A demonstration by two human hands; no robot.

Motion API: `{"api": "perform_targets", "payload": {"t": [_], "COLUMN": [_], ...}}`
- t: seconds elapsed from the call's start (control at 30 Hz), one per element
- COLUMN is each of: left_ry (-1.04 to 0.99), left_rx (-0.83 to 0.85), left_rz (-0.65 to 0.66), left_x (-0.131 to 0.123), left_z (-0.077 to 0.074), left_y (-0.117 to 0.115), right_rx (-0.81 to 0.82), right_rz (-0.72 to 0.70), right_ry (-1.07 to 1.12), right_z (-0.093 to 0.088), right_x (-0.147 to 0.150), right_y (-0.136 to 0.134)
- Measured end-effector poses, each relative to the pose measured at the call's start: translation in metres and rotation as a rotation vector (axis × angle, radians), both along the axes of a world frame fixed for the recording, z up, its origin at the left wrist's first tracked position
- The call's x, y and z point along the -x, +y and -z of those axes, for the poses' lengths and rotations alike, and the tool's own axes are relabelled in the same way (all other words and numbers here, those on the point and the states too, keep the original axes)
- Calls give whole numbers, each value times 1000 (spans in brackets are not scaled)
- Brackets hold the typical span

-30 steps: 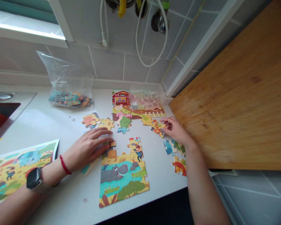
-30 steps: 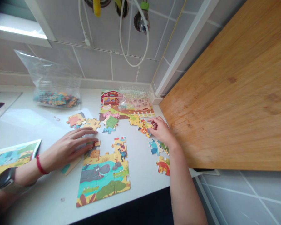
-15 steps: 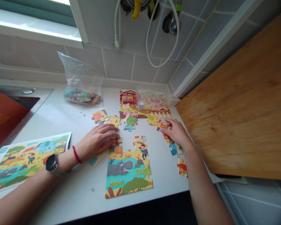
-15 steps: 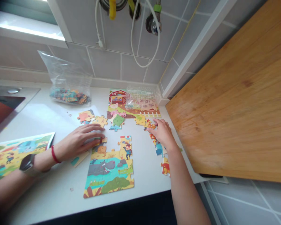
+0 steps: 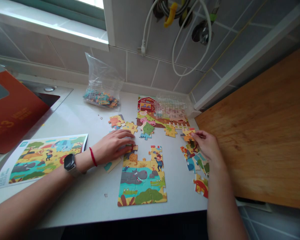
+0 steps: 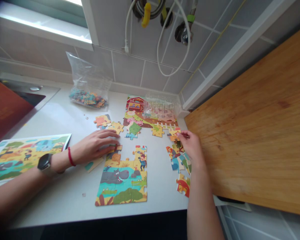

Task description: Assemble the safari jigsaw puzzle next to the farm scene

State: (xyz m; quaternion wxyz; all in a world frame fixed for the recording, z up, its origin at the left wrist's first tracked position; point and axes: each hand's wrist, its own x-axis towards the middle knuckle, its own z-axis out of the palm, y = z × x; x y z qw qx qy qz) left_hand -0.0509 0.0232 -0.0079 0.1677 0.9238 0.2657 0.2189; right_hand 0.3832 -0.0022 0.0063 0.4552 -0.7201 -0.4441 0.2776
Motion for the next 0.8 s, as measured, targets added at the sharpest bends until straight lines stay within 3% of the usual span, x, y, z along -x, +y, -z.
{"api": "perform_targets", "payload": {"t": [0.1, 0.2, 0.3, 0.4, 0.6, 0.8], "left_ry": [-21, -36, -71, -110, -65, -80], "left_rx": [-10, 6, 38, 51, -16, 14], "left_rz": [4, 4, 25, 57, 86, 123], "left_x": [0, 0, 0, 0, -2, -4], "left_z": [1, 2, -1, -5, -7, -5], "left_y": [1, 1, 0, -3, -9, -7], "right_rx": [-133, -28, 87, 96, 99, -9], "right_rz": [30, -205, -411, -539, -604, -735], "right_ry": [199, 349, 332, 172, 1, -159], "right_z": [-13, -15, -8, -1, 3, 6], "right_x": [21, 71, 122, 151, 155, 150], "right_y": [-4, -12, -21, -27, -34, -38]}}
